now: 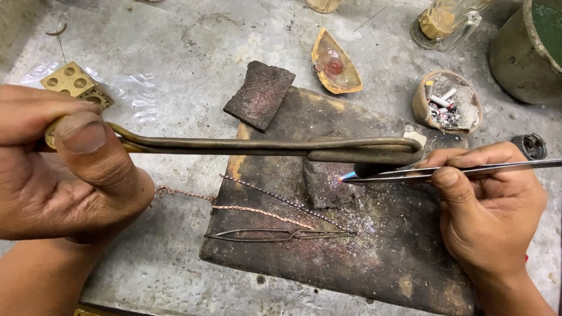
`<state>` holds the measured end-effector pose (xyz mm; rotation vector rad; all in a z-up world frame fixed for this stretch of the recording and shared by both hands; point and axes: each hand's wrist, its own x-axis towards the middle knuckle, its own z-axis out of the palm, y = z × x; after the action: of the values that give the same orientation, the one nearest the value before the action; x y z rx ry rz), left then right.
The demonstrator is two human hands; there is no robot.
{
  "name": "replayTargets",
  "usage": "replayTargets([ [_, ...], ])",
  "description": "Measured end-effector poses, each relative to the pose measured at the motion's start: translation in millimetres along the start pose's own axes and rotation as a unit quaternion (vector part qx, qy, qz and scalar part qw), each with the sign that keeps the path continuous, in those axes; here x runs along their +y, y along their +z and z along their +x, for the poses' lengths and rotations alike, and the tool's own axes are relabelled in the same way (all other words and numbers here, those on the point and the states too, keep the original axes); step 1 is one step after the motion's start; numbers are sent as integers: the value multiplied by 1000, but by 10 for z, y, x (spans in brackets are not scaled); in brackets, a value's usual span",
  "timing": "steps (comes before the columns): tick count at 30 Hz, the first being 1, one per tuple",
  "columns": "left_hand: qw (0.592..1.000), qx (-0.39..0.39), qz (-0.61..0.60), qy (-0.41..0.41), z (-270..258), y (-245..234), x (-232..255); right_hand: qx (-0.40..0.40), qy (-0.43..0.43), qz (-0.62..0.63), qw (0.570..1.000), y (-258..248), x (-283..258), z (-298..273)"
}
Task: Soldering and adjusting a metal chain on a jewelry workbench using a torch and tweezers.
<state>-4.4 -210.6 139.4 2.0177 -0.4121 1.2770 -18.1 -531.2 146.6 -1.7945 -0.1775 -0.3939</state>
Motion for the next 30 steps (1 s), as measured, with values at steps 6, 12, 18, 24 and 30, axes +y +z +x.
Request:
replayTargets([
  [6, 1000, 10, 3, 11, 10, 17, 7, 0, 3, -6, 1000, 4, 1, 0],
  [12, 1000, 9, 9, 6, 0, 7, 12, -3, -5, -17, 1000, 2, -4, -1],
  [18, 1000, 5, 4, 12, 8, 3, 14, -1, 5, -19, 1000, 4, -5, -2],
  [24, 1000, -10, 13, 11, 2, -21, 11, -3, 0, 1, 1000, 11, -9, 1],
  [30, 1000, -6, 7, 19, 11, -17, 19, -2, 1, 5, 1000, 11, -12, -3],
])
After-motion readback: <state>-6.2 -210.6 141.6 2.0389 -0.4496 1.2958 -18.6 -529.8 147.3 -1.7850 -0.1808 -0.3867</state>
